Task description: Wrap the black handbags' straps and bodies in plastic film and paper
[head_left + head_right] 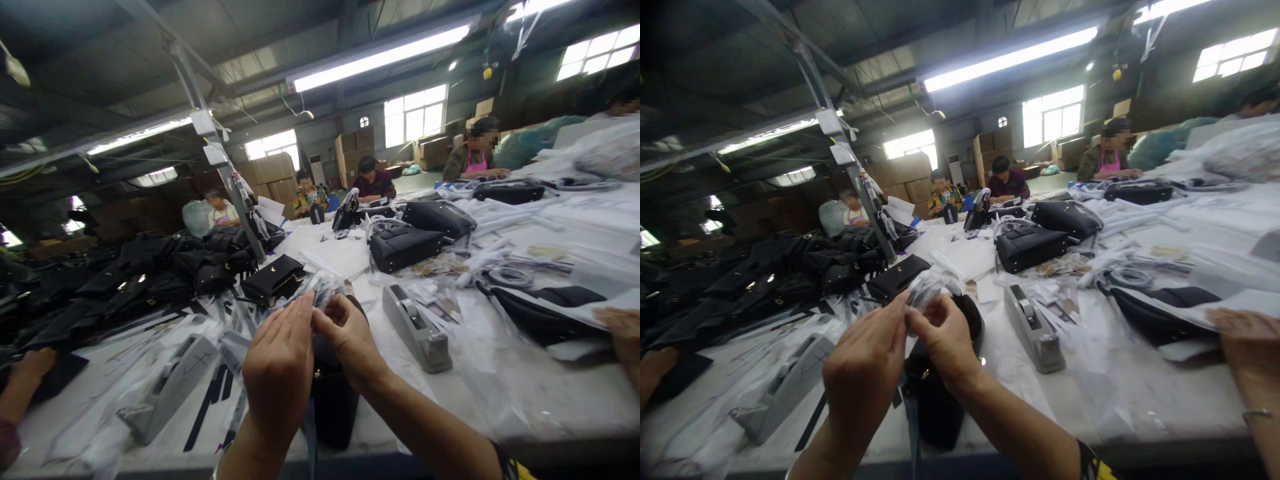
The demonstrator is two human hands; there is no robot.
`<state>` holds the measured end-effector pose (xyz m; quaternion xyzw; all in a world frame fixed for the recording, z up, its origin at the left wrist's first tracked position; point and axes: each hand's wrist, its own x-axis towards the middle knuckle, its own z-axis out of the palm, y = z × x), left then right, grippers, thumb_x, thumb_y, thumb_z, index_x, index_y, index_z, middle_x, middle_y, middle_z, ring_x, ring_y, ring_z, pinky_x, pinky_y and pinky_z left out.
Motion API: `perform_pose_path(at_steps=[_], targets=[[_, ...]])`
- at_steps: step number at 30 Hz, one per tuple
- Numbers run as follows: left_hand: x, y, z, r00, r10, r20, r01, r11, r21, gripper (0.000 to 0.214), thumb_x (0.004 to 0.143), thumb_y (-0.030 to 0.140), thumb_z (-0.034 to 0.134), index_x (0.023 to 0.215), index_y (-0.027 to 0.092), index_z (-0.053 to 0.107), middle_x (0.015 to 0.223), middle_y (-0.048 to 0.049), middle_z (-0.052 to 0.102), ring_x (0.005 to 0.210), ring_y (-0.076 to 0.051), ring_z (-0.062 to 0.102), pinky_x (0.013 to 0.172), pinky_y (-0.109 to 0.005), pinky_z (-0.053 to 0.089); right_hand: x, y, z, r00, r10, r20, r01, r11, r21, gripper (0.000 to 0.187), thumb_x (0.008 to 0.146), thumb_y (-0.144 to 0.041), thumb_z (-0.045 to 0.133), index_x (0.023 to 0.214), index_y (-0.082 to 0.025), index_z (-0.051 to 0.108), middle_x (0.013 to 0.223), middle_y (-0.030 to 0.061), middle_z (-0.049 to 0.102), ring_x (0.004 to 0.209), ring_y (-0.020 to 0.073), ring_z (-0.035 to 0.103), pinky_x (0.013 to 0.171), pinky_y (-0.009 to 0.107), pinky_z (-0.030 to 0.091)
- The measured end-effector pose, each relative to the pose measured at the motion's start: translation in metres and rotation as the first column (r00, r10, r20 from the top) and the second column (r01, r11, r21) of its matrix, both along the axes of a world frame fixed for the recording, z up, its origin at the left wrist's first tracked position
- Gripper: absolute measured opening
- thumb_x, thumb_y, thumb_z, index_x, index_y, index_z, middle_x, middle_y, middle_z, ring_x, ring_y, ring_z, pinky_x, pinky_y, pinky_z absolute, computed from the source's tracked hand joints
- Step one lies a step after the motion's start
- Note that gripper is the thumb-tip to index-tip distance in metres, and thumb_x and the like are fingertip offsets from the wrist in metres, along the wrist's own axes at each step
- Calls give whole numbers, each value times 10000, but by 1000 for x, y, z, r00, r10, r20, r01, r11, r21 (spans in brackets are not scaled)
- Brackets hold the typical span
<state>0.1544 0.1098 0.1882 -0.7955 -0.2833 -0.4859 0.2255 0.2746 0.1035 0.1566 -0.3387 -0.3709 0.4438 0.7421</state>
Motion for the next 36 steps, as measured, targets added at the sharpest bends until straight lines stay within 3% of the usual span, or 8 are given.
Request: perform_pose_path(at_steps=[6,13,16,18,20,22,24,36], targets=[[0,-2,-7,975,70,-209,-56,996,70,538,890,56,493,1428,47,480,1324,-208,636,1174,-269,653,1039,-409,459,-1,-1,2,999,30,-44,-29,999,23,345,719,-386,845,876,-156,641,870,30,714,843,167,654,788,264,508],[-3,-1,-16,984,-5,-175,5,1000,2,659,901,59,511,1532,138,341,1429,-178,557,1272,-275,582,1099,-419,409,0,-3,-1,999,38,-5,-38,997,61,329,750,-382,830,933,-162,668,905,36,725,894,188,674,830,283,518],[-9,3,-9,992,-123,-30,114,973,-200,652,932,143,537,1542,232,326,1383,-115,615,1218,-260,623,1057,-403,453,6,-4,0,999,51,13,-52,997,50,358,758,-402,821,985,-158,693,944,55,738,934,209,687,859,310,528],[-14,9,-1,977,-127,168,194,854,-483,630,939,270,584,1525,290,352,1278,-75,692,1181,-262,647,1019,-408,485,11,-5,2,994,109,8,-109,993,41,386,761,-412,817,1032,-160,706,1010,72,745,975,223,691,892,331,529],[-16,18,8,923,-99,371,356,580,-733,651,894,401,653,1487,280,412,1197,-79,729,1153,-278,660,988,-415,507,16,-6,3,987,161,7,-161,986,34,399,745,-406,830,1041,-163,718,1054,79,746,1013,234,688,930,348,520],[-16,25,16,850,-88,519,521,284,-805,705,813,467,730,1430,227,488,1174,-113,730,1112,-295,677,953,-404,523,21,-6,5,984,175,26,-176,984,30,394,737,-400,838,1033,-166,727,1042,74,747,1037,239,682,963,359,506],[-13,30,20,785,-75,615,620,111,-777,710,751,474,780,1361,189,554,1159,-131,728,1066,-300,690,914,-383,535,24,-5,6,984,173,51,-174,984,24,389,736,-402,836,1030,-171,731,1016,61,745,1035,236,680,976,363,498],[6,30,11,696,130,706,715,-30,-699,750,622,382,857,1305,231,586,1063,-49,740,937,-239,715,711,-251,579,51,-3,-3,935,117,335,-112,993,-34,357,812,-445,746,1072,-201,733,1032,38,738,937,199,696,898,334,529]])
